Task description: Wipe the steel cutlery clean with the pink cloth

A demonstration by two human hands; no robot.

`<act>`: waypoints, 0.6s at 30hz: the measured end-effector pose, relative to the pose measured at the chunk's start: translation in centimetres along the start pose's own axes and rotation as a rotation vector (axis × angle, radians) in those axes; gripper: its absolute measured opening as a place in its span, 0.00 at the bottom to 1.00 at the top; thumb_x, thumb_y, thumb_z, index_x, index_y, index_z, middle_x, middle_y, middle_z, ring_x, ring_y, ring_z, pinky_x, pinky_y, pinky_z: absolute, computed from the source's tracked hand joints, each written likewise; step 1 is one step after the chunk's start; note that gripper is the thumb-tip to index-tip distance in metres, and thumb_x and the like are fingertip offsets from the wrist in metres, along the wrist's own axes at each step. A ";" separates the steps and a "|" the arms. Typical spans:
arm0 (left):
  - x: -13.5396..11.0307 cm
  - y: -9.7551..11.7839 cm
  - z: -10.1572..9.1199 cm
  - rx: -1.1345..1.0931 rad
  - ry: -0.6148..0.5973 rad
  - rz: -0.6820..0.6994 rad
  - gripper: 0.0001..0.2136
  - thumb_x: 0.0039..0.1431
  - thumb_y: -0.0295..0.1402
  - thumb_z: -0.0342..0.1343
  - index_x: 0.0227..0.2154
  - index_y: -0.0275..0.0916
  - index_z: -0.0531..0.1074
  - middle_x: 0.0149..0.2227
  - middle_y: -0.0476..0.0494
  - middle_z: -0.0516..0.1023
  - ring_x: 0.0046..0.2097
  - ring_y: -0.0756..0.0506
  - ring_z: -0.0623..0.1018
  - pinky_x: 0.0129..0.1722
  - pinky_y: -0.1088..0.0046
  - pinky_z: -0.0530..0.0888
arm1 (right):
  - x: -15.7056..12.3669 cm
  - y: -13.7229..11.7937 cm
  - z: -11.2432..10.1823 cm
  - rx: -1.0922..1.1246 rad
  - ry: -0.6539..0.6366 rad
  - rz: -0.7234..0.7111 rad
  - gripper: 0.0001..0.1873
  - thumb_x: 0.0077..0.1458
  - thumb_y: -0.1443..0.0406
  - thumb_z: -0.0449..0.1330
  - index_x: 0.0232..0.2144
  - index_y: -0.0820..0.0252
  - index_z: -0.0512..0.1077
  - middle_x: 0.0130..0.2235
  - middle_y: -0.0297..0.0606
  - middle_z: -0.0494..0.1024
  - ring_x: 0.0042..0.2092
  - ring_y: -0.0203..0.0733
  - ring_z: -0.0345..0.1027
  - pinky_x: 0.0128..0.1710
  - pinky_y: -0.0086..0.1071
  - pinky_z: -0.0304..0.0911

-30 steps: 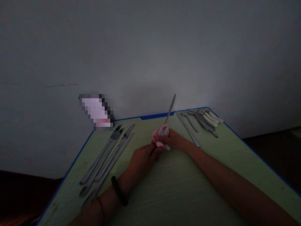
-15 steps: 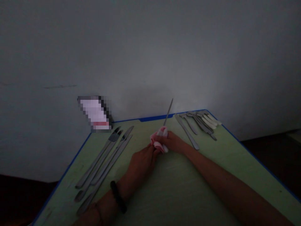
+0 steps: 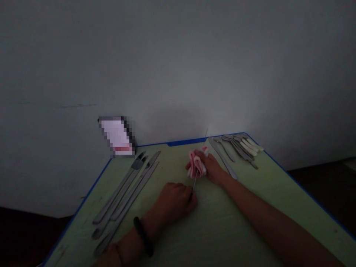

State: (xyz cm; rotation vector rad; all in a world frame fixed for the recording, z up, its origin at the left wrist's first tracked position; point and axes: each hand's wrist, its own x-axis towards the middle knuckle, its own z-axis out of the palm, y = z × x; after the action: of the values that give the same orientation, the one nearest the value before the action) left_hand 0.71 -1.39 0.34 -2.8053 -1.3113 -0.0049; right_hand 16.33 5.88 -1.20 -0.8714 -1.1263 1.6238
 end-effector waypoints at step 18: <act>1.0 -0.3 0.6 -0.132 -0.028 -0.288 0.19 0.67 0.36 0.30 0.40 0.36 0.67 0.33 0.38 0.79 0.33 0.41 0.79 0.32 0.67 0.69 | 1.8 1.3 1.5 -0.467 0.167 -0.129 0.25 0.54 0.47 0.48 0.25 0.62 0.70 0.24 0.39 0.76 0.28 0.39 0.71 0.27 0.28 0.62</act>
State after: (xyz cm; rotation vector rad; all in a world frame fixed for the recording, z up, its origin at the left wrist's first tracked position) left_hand 1.18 -0.40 -0.19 -2.6980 -1.7715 -0.0642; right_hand 13.98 7.01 -2.05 -1.1815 -1.4356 1.1740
